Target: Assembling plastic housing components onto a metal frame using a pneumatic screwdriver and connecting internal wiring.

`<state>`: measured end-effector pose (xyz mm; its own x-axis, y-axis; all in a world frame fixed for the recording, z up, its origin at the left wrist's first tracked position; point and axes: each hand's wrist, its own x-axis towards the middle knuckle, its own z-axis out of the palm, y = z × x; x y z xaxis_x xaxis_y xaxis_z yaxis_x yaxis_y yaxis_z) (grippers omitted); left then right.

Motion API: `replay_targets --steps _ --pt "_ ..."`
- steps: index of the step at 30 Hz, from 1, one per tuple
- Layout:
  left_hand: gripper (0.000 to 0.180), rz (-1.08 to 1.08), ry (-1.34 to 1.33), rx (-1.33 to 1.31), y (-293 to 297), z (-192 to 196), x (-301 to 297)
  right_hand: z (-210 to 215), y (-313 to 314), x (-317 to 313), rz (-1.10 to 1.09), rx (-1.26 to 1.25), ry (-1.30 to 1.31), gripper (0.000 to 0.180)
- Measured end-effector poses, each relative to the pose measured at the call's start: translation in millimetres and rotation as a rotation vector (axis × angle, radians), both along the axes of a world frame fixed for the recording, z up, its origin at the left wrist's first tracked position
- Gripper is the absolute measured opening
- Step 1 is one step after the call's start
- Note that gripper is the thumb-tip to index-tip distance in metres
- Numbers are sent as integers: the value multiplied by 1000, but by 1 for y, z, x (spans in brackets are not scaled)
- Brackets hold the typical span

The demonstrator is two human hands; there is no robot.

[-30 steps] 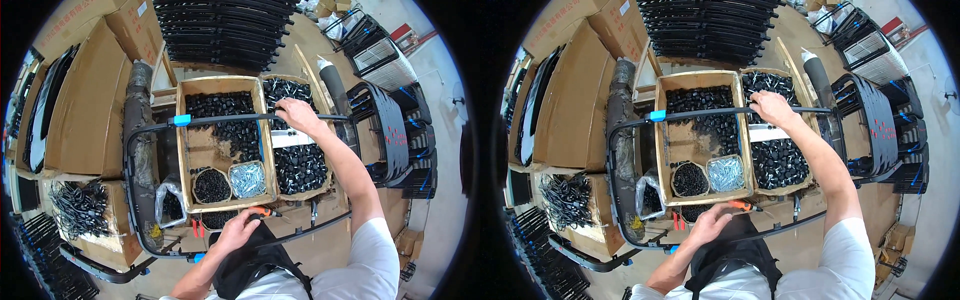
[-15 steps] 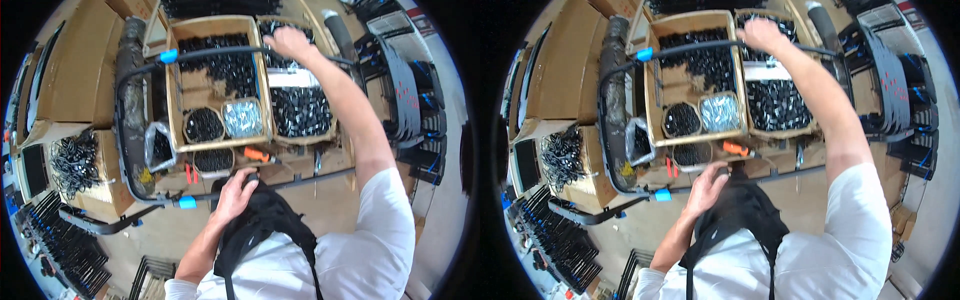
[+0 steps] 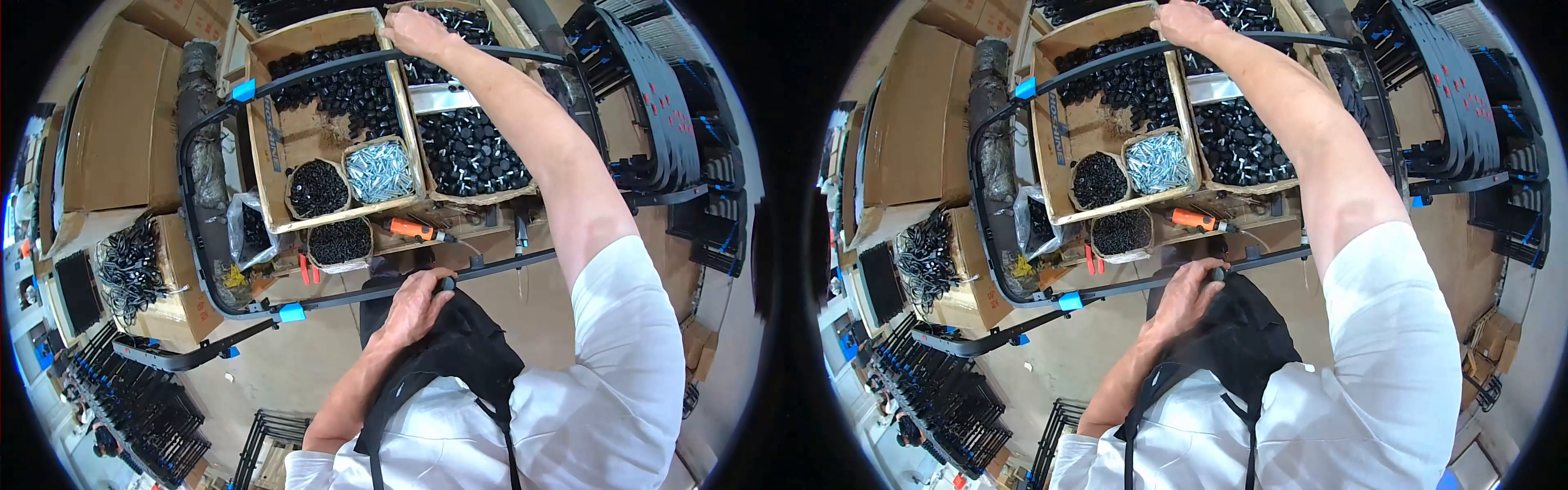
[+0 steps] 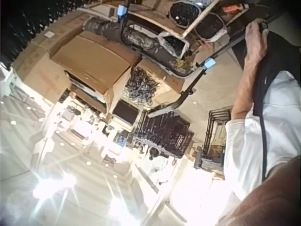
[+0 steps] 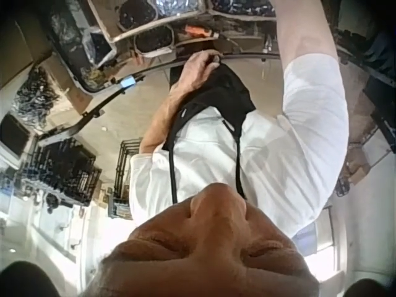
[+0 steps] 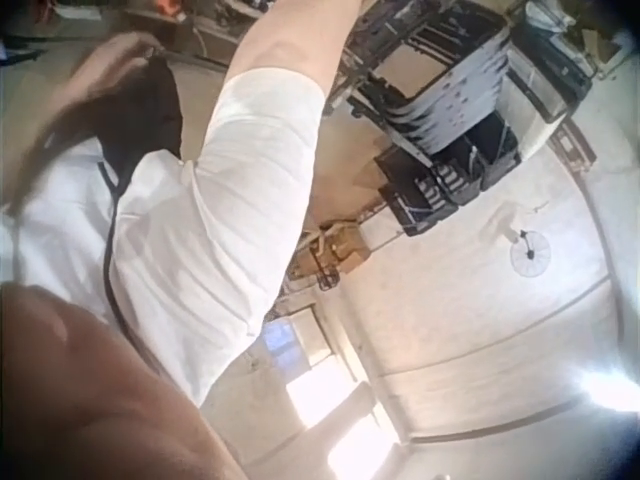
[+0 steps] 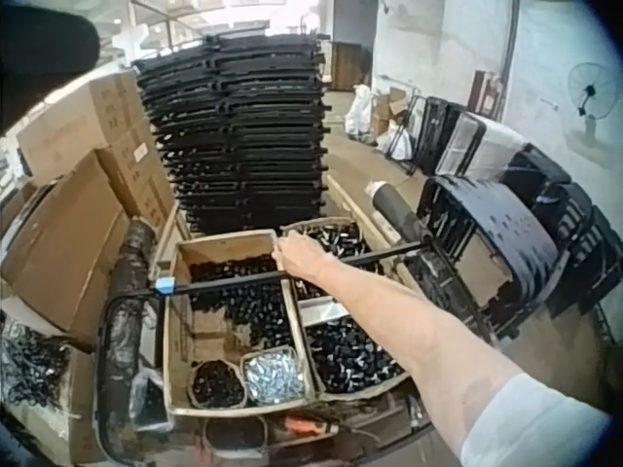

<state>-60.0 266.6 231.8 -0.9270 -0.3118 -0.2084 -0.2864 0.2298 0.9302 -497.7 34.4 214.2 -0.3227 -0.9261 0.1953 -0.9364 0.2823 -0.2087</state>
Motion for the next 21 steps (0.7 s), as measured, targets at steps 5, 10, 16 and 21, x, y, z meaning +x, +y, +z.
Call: replay_targets --steps 5,10,16,21 --pt "34 -91 232 -168 0 -5 -1 37 -8 26 -30 347 -108 44" --pt "37 -89 239 -80 11 -8 -6 39 9 11 56 316 -12 26" --pt "27 -78 174 -78 6 -11 -1 70 5 34 -51 350 -54 43" --pt "29 -148 78 -367 2 5 -8 79 13 23 6 492 19 59"
